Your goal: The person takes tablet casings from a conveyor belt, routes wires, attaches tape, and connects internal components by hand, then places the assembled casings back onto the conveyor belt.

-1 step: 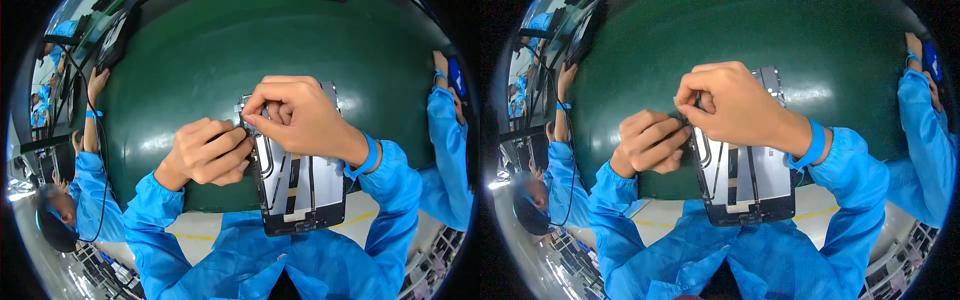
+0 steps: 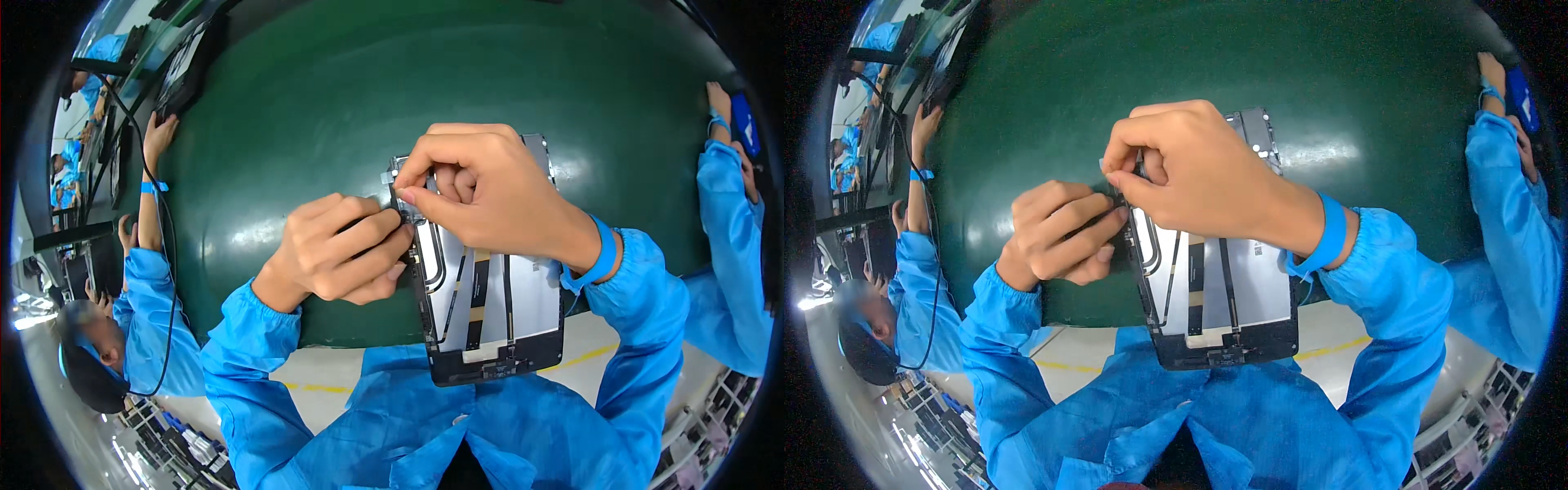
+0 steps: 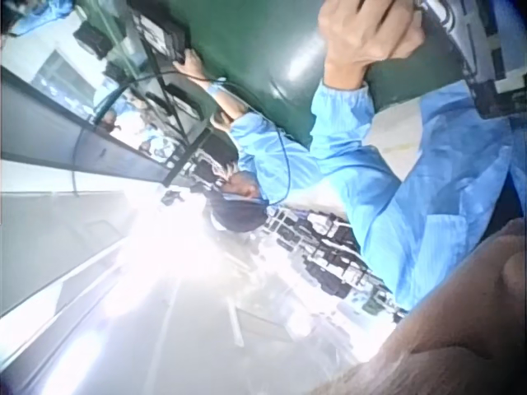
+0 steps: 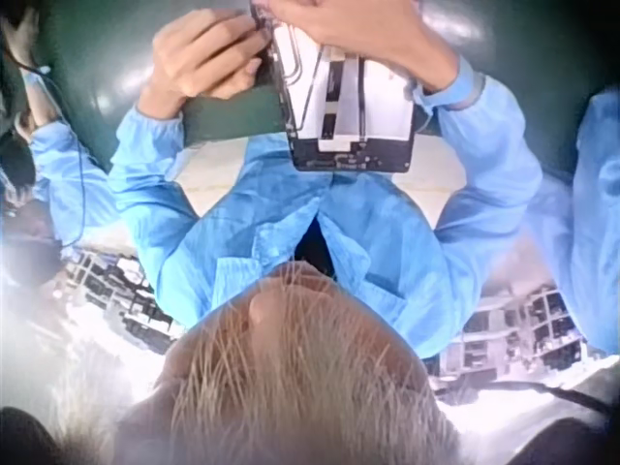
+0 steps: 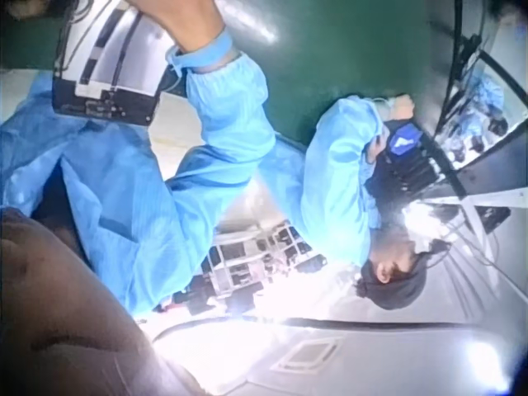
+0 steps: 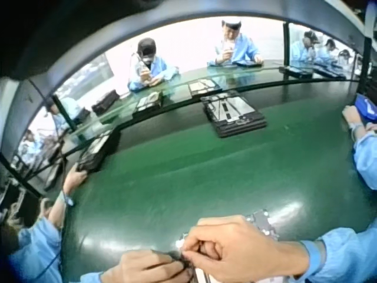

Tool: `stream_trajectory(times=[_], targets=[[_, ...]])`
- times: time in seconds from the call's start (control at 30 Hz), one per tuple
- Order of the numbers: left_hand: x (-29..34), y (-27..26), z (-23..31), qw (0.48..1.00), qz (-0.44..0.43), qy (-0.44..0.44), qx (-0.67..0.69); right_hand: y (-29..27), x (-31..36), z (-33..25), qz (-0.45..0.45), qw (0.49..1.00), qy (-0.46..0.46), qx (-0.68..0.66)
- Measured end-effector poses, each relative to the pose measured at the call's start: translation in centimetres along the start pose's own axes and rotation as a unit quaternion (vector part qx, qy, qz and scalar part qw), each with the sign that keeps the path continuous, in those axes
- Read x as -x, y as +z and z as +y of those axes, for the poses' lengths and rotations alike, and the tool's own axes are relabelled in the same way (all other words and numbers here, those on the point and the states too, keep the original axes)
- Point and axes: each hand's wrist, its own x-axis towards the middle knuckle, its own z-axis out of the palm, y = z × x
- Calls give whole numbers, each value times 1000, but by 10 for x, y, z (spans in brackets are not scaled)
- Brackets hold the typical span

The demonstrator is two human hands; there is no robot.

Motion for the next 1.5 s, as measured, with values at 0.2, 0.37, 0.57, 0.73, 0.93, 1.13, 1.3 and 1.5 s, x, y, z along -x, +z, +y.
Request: stream_trajectory(times=[0.2,0.37,0.57,0.73,0.93,1.13,1.3,1.5], targets=[[7,3,-3,999,6,-34,34,2,0,1,2,999,37,2],[11,4,3,996,9,-59,60,0,3,-2,-12,997,66,-28],[16,3,2,991,-12,-93,98,-2,2,-1,-27,997,76,-20],[13,2,5,990,-23,-99,93,-1,1,1,-20,998,60,2],[13,4,9,996,-19,-74,36,1,2,5,-11,999,29,12],[11,9,11,996,19,-84,14,0,0,3,-16,998,54,-7],[4,8,10,994,31,-105,21,1,-1,-8,47,996,62,-53],[9,7,11,996,1,-94,10,-5,-3,9,199,975,-45,-90]])
